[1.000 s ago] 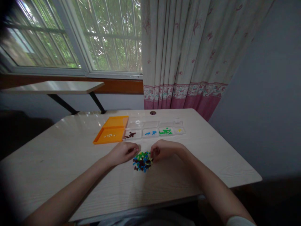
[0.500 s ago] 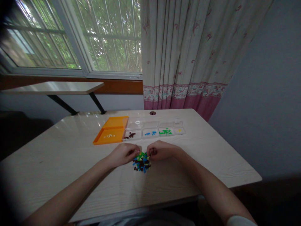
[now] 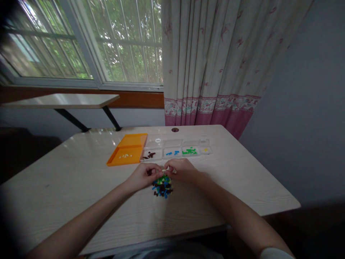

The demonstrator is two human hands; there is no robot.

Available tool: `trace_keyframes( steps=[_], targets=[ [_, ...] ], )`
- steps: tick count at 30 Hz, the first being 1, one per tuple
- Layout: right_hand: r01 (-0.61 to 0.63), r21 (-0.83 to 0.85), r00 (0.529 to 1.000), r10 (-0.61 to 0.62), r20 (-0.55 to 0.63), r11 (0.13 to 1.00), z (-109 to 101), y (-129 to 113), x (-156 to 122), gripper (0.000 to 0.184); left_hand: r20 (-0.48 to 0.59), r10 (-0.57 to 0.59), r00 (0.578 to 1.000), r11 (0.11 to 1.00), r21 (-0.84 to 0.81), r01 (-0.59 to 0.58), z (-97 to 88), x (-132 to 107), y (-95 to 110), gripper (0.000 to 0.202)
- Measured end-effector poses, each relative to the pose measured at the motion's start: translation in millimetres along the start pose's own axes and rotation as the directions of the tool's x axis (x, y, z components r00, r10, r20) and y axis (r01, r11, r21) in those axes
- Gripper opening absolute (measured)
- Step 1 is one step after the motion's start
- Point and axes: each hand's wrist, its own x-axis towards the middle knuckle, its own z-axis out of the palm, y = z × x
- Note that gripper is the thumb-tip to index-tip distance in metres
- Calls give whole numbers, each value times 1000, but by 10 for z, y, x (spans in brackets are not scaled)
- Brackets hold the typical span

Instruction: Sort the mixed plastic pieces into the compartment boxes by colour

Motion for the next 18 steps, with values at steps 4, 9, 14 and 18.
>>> trace_keyframes(
  steps=[4, 9, 14, 18],
  targets=[
    [43, -95, 997, -49, -58, 995, 26, -9, -10, 11, -39, -11, 999, 1000, -20, 10, 16, 6, 14, 36],
    [56, -150, 994, -69, -82, 987, 13, -63, 6, 13, -73, 6, 997, 999, -33, -9, 27, 7, -27, 34],
    [43, -98, 988, -57, -147, 994, 14, -73, 15, 17, -112, 59, 992, 997, 56, -53, 6, -7, -29, 30],
    [44, -70, 985, -55, -161, 997, 19, -55, 18, 16, -168, 131, 977, 981, 161, -104, 0, -16, -17, 28]
  ],
)
